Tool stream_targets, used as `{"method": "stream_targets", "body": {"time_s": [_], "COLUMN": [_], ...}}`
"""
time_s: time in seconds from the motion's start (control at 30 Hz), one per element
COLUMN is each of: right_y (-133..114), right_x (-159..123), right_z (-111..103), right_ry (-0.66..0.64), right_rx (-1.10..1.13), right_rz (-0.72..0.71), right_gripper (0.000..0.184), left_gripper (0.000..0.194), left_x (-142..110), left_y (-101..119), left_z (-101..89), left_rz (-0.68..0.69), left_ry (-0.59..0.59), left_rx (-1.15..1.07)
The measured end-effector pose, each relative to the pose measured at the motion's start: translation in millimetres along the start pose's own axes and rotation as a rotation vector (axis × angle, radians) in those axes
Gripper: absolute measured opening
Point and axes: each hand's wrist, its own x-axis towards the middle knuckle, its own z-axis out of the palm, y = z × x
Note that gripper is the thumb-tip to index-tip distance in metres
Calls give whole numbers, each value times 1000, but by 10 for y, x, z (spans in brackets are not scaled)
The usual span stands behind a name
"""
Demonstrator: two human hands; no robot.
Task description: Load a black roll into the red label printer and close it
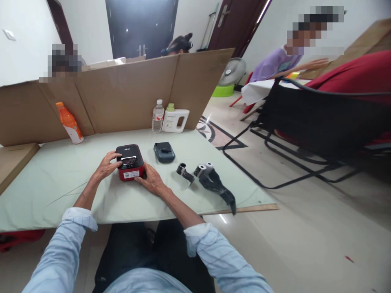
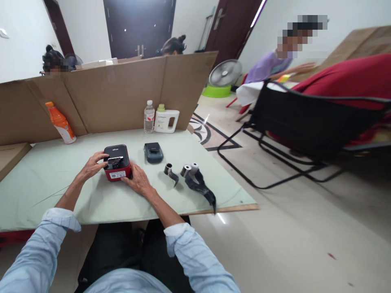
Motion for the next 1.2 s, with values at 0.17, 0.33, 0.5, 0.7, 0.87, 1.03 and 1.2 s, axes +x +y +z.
{"method": "stream_targets", "body": {"time_s": [0.17, 0.33, 0.5, 0.7, 0.87, 1.03, 1.2], "right_y": [-22, -26, -11, 1, 6, 10, 9], "right_x": [-9, -16, -23, -28, -26, -26, -27], "right_z": [-5, 0, 8, 12, 6, 12, 11], "right_ry": [1, 17, 9, 18, 10, 16, 22], "right_rx": [-8, -19, -14, -4, 1, 5, -2], "right_rz": [-2, -1, 9, 10, 7, 9, 0], "right_gripper": [71, 70, 72, 69, 70, 71, 72], "left_gripper": [27, 18, 27, 54, 55, 55, 51], "left_x": [83, 106, 96, 71, 45, 19, -47], "left_y": [25, 34, 34, 5, -22, -33, -10], "left_z": [50, 71, 66, 104, 145, 145, 98], "left_rz": [35, 43, -30, -157, -186, -196, -71], "left_ry": [43, 53, 71, 90, 129, 120, 69], "left_rx": [36, 28, -85, -222, -224, -238, -169]}}
